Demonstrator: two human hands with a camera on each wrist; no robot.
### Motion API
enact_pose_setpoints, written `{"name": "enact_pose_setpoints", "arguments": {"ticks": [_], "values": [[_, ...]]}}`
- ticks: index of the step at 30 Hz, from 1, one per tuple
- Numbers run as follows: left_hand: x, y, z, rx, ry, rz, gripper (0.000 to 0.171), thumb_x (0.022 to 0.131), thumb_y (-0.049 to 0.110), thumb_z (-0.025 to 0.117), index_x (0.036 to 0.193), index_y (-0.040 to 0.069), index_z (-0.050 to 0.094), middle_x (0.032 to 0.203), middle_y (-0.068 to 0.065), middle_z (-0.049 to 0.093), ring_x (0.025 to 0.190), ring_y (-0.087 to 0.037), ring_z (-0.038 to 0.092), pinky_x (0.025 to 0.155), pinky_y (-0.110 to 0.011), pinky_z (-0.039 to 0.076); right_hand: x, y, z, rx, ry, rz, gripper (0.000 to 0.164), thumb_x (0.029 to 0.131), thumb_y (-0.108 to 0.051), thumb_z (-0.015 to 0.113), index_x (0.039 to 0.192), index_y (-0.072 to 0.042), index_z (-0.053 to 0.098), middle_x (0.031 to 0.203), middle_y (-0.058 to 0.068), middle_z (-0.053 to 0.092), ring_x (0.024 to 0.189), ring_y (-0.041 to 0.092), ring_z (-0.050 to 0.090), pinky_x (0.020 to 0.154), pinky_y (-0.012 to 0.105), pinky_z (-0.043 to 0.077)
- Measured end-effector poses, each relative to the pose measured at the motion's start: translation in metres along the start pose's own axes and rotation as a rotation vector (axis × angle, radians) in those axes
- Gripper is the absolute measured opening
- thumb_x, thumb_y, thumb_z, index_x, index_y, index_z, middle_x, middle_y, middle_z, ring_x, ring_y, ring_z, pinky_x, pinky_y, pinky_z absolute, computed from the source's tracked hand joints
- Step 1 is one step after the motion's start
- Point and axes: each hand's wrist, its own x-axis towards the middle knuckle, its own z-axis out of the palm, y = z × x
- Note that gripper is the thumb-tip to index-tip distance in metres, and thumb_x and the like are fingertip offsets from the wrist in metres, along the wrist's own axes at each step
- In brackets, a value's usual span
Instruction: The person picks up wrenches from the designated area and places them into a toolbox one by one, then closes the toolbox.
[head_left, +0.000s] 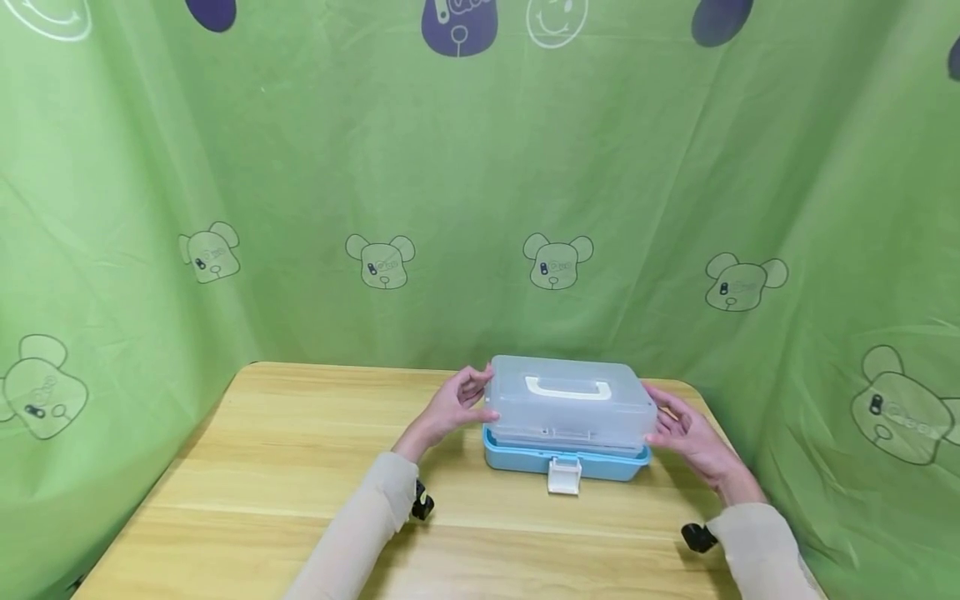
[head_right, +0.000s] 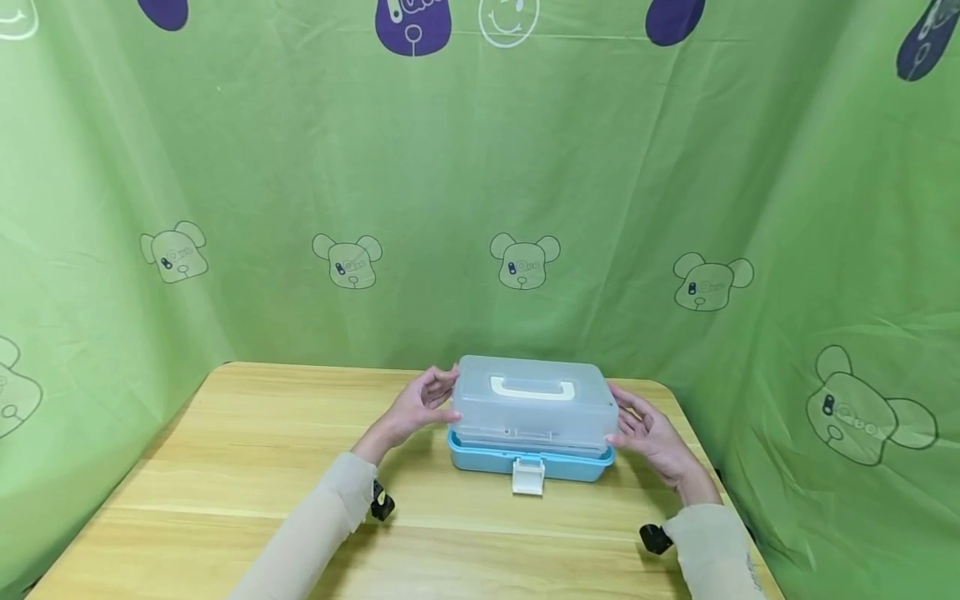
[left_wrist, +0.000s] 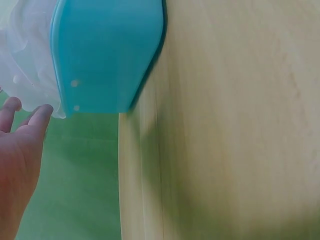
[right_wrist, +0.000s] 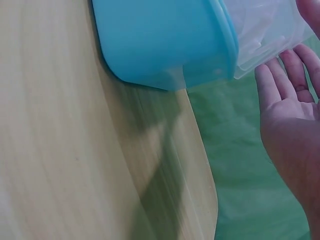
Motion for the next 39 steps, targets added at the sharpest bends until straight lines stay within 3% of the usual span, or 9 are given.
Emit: {"name": "enact_pose_setpoints", "arguments": {"ticks": [10,16,23,29,39], "values": [[-0.002,-0.005,0.000,0.024,0.003,0.016,0.065,0.077,-0.003,0.086,0.133,0.000,0.053,0.161,-0.014,0.044,0.152,-0.030,0.040,0.124,-0.034,0.035,-0.002,0.006,0.001,0.024,0.028,0.006,0.086,0.087,0.024,0.062,0.161,0.000,0.024,0.151,-0.015,0.047,0.131,0.000,0.057,0.108,0.019,0.048],[-0.007,-0.009,0.000,0.047,-0.004,0.026,0.068,0.076,-0.001,0.088,0.135,0.000,0.053,0.161,-0.016,0.044,0.151,-0.034,0.039,0.125,-0.039,0.034,-0.004,0.007,0.004,0.003,0.030,0.025,0.086,0.088,0.023,0.061,0.160,0.003,0.021,0.147,-0.009,0.047,0.130,0.000,0.058,0.107,0.020,0.049],[-0.010,-0.015,0.002,0.072,-0.014,0.018,0.069,0.076,0.000,0.088,0.136,0.001,0.053,0.161,-0.017,0.043,0.151,-0.035,0.039,0.124,-0.039,0.034,-0.008,0.008,0.004,-0.038,0.029,0.032,0.075,0.096,0.016,0.057,0.160,0.004,0.021,0.145,-0.010,0.049,0.130,-0.003,0.057,0.105,0.018,0.050],[-0.012,-0.017,0.003,0.067,-0.007,0.027,0.067,0.074,-0.001,0.089,0.132,0.002,0.055,0.163,-0.015,0.041,0.151,-0.034,0.039,0.124,-0.037,0.035,-0.009,0.006,0.005,-0.054,0.014,0.012,0.062,0.104,0.006,0.050,0.160,0.005,0.022,0.147,-0.013,0.051,0.130,-0.005,0.055,0.106,0.011,0.045],[-0.015,-0.018,0.006,0.052,-0.011,0.045,0.064,0.075,-0.008,0.086,0.131,-0.004,0.054,0.166,-0.014,0.036,0.152,-0.033,0.037,0.124,-0.039,0.034,-0.009,0.007,0.003,-0.058,-0.004,-0.015,0.054,0.109,0.002,0.041,0.158,0.010,0.021,0.146,-0.013,0.054,0.131,-0.004,0.055,0.108,0.010,0.043]]}}
